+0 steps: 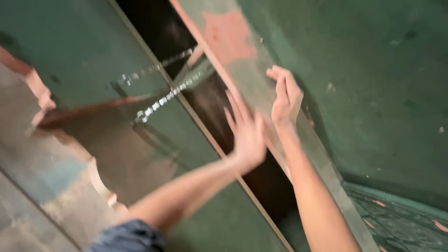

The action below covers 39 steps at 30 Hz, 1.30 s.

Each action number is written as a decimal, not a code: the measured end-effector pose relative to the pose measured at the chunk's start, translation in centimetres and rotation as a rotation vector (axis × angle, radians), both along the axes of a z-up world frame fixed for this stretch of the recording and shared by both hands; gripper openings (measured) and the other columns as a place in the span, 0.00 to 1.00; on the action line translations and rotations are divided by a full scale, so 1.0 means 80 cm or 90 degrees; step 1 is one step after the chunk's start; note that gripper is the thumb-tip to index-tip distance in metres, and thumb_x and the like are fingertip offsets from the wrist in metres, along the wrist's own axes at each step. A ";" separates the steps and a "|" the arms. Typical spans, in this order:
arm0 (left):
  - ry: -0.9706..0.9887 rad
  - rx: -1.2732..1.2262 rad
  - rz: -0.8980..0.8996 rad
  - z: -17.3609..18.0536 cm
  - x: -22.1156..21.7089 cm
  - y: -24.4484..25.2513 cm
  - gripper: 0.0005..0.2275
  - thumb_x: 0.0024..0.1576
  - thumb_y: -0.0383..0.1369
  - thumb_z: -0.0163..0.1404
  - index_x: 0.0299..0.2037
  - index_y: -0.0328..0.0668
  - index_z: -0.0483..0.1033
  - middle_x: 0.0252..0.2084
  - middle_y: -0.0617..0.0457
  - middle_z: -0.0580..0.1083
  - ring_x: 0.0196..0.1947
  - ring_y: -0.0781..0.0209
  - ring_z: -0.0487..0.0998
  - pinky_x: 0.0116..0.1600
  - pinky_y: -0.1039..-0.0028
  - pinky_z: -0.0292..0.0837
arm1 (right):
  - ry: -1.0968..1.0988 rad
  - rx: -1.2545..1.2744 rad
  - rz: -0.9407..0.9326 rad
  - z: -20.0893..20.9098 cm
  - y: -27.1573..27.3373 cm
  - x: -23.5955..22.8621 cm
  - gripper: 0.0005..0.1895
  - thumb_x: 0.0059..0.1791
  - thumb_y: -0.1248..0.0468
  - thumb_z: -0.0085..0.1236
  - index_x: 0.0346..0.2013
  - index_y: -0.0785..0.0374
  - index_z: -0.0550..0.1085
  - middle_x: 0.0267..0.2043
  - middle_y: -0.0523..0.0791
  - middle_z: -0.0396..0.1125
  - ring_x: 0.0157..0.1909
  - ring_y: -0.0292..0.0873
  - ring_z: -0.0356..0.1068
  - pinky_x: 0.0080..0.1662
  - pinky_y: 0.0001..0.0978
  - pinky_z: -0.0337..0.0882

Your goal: The person sands the edges and surfaces of a green wooden furniture piece using a sanding block. They work along the top edge, side panels, and decorative carved sections, removing old paint to reveal the wood underneath.

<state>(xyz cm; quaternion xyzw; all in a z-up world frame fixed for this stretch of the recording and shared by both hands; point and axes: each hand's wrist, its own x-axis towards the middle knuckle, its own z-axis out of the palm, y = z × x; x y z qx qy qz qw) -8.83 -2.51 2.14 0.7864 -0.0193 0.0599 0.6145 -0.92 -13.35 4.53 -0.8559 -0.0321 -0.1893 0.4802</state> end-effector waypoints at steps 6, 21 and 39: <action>0.092 0.479 0.053 -0.027 0.136 0.038 0.22 0.72 0.39 0.31 0.75 0.45 0.46 0.83 0.40 0.34 0.82 0.39 0.31 0.79 0.46 0.26 | 0.032 0.044 0.004 0.002 0.001 -0.008 0.19 0.62 0.62 0.38 0.54 0.73 0.73 0.51 0.53 0.75 0.55 0.44 0.75 0.59 0.31 0.69; 0.106 0.566 -0.130 -0.035 0.140 0.073 0.23 0.58 0.30 0.40 0.65 0.35 0.62 0.78 0.21 0.30 0.79 0.22 0.29 0.73 0.33 0.32 | 0.049 0.056 -0.011 0.003 -0.001 -0.004 0.20 0.62 0.60 0.37 0.52 0.74 0.74 0.48 0.53 0.77 0.53 0.44 0.74 0.61 0.32 0.66; 0.031 0.025 0.121 -0.025 0.097 0.013 0.31 0.69 0.38 0.34 0.77 0.31 0.35 0.81 0.32 0.36 0.82 0.40 0.32 0.80 0.49 0.24 | 0.070 0.096 0.056 0.015 -0.036 -0.085 0.21 0.64 0.59 0.36 0.54 0.72 0.74 0.56 0.51 0.73 0.60 0.44 0.71 0.66 0.36 0.65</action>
